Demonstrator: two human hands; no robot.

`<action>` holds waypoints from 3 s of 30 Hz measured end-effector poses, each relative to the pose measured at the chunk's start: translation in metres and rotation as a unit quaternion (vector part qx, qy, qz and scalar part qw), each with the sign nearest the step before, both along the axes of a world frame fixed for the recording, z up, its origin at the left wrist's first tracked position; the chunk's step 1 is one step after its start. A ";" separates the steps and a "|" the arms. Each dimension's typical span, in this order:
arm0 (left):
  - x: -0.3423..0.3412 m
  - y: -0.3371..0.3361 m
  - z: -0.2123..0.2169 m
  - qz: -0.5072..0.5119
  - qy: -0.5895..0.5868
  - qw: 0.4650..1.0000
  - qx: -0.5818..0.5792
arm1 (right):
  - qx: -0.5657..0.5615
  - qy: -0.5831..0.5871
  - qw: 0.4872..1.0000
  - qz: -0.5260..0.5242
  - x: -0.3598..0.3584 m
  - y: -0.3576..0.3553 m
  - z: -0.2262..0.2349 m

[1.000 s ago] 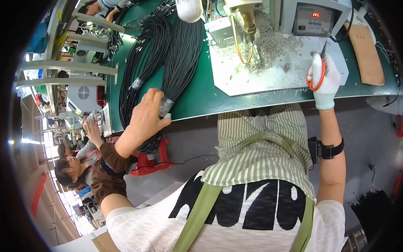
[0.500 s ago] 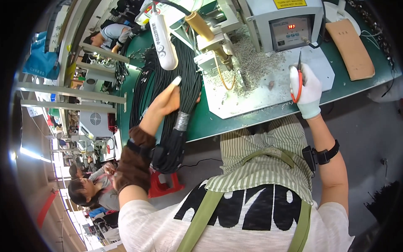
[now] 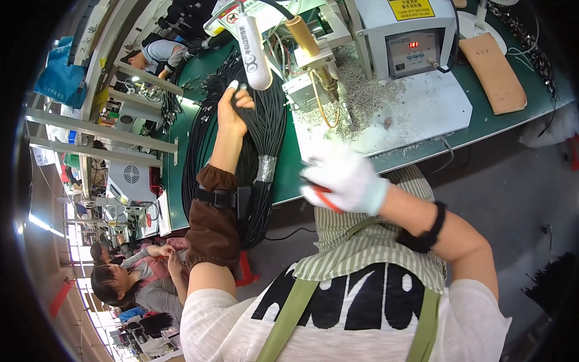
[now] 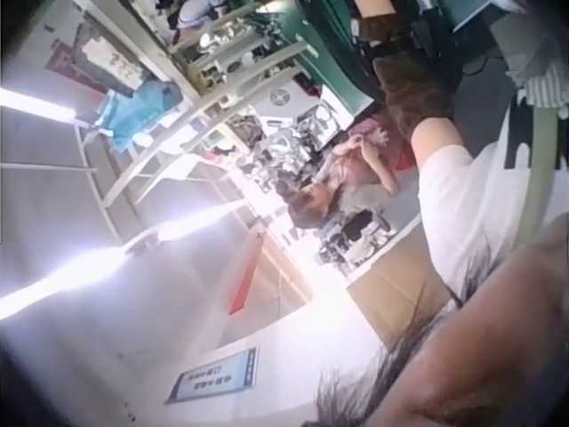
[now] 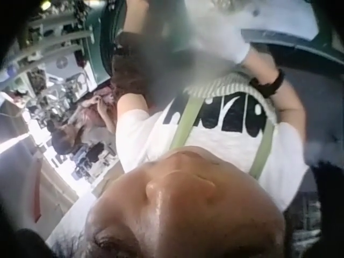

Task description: The person uses shears to trim the ends of wires on a bundle of cables, then positions the wires into a machine to be processed. They repeat this by picking up bundles, trimming the wire ends, and setting them back down.

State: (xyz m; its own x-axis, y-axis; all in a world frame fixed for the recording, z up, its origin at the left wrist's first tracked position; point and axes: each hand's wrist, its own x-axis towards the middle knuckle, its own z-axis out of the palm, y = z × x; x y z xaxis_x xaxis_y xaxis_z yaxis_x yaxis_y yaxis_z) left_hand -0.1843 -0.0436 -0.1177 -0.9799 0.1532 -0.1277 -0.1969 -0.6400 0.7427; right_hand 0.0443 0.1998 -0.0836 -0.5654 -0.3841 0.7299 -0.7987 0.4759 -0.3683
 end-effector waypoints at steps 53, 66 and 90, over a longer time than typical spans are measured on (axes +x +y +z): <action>0.141 -0.142 0.117 0.470 0.209 0.764 -0.389 | -0.172 0.037 0.984 0.016 -0.069 -0.068 -0.003; 0.110 0.017 0.088 -0.498 0.352 0.727 -0.315 | -0.632 -0.268 0.726 0.055 0.018 0.048 0.056; 0.181 0.159 0.047 -0.723 0.017 0.635 -0.272 | -0.235 -0.406 0.882 -0.051 0.064 0.078 0.033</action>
